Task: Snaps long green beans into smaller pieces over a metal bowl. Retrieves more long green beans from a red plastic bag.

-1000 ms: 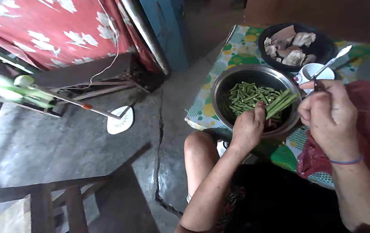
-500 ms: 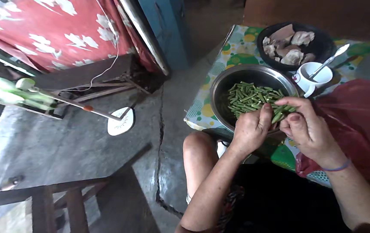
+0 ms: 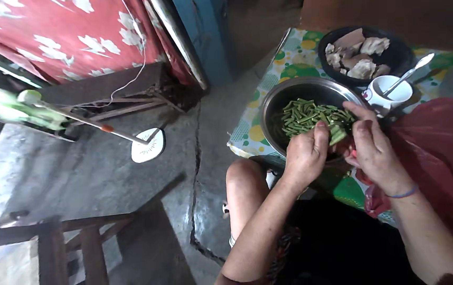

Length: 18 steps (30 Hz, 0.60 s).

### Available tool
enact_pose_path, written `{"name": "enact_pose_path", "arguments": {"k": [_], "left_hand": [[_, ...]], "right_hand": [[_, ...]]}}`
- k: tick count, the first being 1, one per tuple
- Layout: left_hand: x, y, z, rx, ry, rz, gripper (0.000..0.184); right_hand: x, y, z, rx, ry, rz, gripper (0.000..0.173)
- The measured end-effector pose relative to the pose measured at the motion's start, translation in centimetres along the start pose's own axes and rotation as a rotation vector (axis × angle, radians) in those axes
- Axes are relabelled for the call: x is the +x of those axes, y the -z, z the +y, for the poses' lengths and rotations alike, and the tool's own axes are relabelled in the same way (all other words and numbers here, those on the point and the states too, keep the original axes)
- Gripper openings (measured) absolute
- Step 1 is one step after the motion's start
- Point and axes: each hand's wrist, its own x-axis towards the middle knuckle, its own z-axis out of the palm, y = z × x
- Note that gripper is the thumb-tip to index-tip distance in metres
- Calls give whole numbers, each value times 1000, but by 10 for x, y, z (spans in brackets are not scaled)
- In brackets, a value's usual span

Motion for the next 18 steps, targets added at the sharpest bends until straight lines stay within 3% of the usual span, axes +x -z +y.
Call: {"name": "enact_pose_path", "arguments": {"k": [3, 6, 10, 13, 15, 18], "left_hand": [[-1, -1, 5, 108, 32, -12, 50], [-2, -3, 2, -13, 52, -59, 47], [-2, -2, 4, -181, 129, -208, 52], [0, 0, 7, -131, 184, -315, 60], [-1, -4, 7, -69, 126, -276, 56], [-1, -6, 10, 65, 158, -194, 56]], "right_hand": [[0, -3, -10, -67, 147, 23, 56], [-3, -14, -16, -269, 261, 148, 34], [-2, -21, -15, -454, 270, 341, 29], [3, -7, -15, -434, 181, 413, 29], [7, 0, -15, -419, 166, 417, 28], [6, 13, -13, -357, 184, 287, 36]]}}
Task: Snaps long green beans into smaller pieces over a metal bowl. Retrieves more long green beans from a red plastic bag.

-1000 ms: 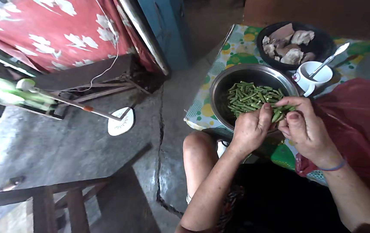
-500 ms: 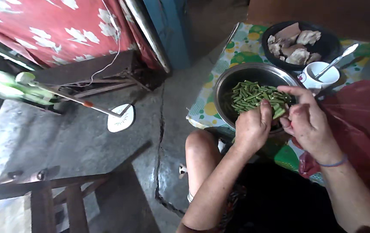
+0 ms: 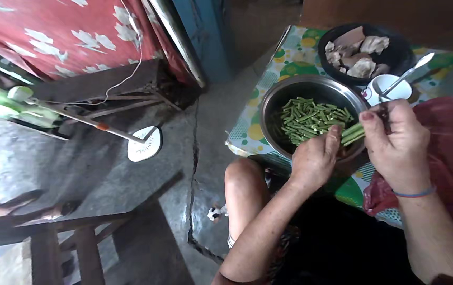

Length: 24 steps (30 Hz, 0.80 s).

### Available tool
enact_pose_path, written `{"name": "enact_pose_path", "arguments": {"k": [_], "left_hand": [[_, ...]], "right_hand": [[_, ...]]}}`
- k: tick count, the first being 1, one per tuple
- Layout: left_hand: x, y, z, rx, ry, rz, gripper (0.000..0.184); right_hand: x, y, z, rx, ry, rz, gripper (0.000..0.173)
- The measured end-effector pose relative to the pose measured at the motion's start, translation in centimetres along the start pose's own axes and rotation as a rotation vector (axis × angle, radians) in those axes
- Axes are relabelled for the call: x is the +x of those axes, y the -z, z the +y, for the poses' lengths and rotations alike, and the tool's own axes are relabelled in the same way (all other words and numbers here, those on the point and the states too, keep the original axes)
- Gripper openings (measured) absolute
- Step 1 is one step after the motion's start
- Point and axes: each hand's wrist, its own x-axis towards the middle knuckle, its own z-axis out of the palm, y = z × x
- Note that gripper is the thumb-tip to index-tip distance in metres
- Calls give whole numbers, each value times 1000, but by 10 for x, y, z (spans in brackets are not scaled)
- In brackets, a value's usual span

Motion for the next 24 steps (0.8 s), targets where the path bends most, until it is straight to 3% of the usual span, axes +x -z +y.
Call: {"name": "enact_pose_path", "arguments": {"k": [4, 6, 10, 16, 20, 24], "left_hand": [[3, 8, -2, 24, 87, 63, 59], [3, 9, -3, -19, 59, 62, 58], [2, 4, -1, -141, -11, 24, 53], [-2, -8, -5, -82, -139, 243, 49], [-5, -15, -7, -22, -228, 339, 46], [-7, -14, -5, -78, -272, 304, 49]], "right_hand": [[-6, 14, 7, 185, 97, -168, 56], [-13, 12, 4, 176, 203, -261, 55], [-16, -1, 12, 20, 295, -273, 51], [-18, -12, 4, -30, 262, -157, 46], [-20, -19, -2, 9, 129, -128, 38], [-9, -17, 9, 124, -44, -203, 46]]}}
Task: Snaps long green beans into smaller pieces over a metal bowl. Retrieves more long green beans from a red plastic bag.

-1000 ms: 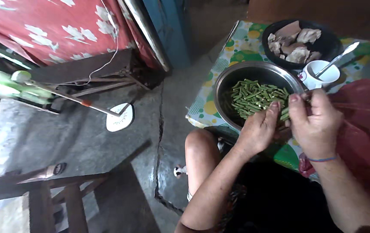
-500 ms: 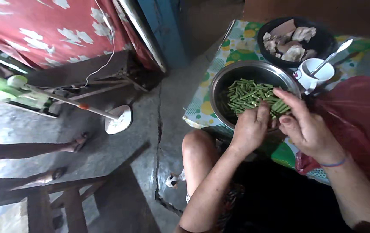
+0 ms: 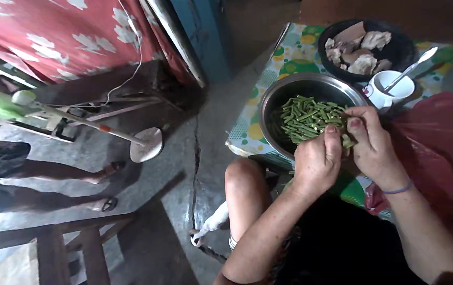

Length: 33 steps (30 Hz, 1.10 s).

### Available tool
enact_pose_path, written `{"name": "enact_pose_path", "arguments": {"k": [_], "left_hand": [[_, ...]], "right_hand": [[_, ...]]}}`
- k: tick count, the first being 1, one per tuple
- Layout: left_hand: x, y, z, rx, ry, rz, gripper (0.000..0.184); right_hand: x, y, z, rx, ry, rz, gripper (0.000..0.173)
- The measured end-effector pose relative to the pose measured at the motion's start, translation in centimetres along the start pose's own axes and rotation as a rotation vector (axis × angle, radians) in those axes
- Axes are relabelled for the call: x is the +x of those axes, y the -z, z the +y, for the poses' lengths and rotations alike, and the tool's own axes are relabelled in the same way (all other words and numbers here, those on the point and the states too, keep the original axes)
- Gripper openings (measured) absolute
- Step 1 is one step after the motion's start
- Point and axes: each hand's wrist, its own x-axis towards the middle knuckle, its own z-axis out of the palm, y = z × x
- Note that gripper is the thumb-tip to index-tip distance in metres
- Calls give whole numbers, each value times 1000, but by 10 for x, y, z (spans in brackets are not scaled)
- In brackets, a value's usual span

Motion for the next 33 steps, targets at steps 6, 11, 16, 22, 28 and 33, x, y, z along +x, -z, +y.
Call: {"name": "enact_pose_path", "arguments": {"k": [6, 11, 16, 22, 28, 33], "left_hand": [[4, 1, -5, -101, 197, -113, 41], [5, 1, 1, -425, 331, -210, 46], [8, 9, 7, -257, 377, -415, 57], [13, 17, 7, 103, 350, -261, 58], [10, 15, 9, 95, 207, -260, 53], [7, 9, -2, 37, 105, -149, 47]], "right_hand": [[-4, 1, -9, 40, 109, -3, 50], [-7, -10, -23, -58, 88, 156, 34], [8, 16, -19, -47, -78, 257, 30], [-1, 35, -9, 32, 90, 53, 59], [-17, 26, -8, -179, 249, -86, 55], [-13, 18, -3, -135, 201, -71, 52]]}}
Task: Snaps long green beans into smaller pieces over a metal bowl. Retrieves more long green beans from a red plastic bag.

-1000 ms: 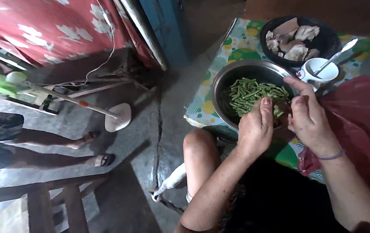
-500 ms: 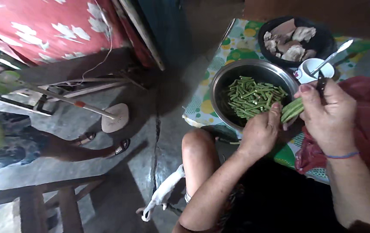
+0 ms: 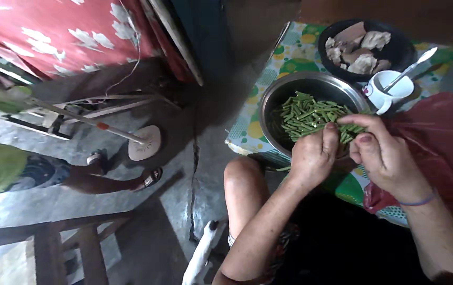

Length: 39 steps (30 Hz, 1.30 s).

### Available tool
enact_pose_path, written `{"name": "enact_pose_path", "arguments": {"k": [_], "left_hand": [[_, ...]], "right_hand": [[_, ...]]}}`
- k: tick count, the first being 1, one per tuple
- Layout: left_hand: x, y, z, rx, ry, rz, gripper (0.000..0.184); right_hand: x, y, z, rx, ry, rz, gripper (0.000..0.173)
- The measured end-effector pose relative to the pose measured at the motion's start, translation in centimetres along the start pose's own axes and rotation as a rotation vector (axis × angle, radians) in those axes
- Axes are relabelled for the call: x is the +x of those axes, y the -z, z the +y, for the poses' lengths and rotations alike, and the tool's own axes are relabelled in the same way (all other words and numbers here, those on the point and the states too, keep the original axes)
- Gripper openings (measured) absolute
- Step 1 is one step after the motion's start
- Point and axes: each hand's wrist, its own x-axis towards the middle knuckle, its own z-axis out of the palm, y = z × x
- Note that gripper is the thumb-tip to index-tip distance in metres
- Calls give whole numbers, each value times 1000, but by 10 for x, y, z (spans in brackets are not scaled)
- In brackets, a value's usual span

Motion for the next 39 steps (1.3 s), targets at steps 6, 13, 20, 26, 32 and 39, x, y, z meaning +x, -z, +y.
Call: {"name": "enact_pose_path", "arguments": {"k": [6, 13, 20, 26, 32, 39], "left_hand": [[-2, -8, -4, -24, -117, 85, 45], [-6, -3, 0, -64, -184, 60, 48], [0, -5, 0, -6, 114, -6, 39], [-1, -6, 2, -175, 186, -167, 43], [0, 3, 11, 21, 180, -261, 58], [-2, 5, 16, 240, 194, -136, 60]], "right_hand": [[3, -18, -8, 194, -162, 97, 46], [19, -14, 2, 173, -306, 49, 49], [16, -15, -6, 159, -213, 82, 67], [18, -21, -17, -2, -246, 265, 31], [21, -6, -13, 58, -288, 354, 30], [21, -2, -4, 65, -294, 351, 32]]}}
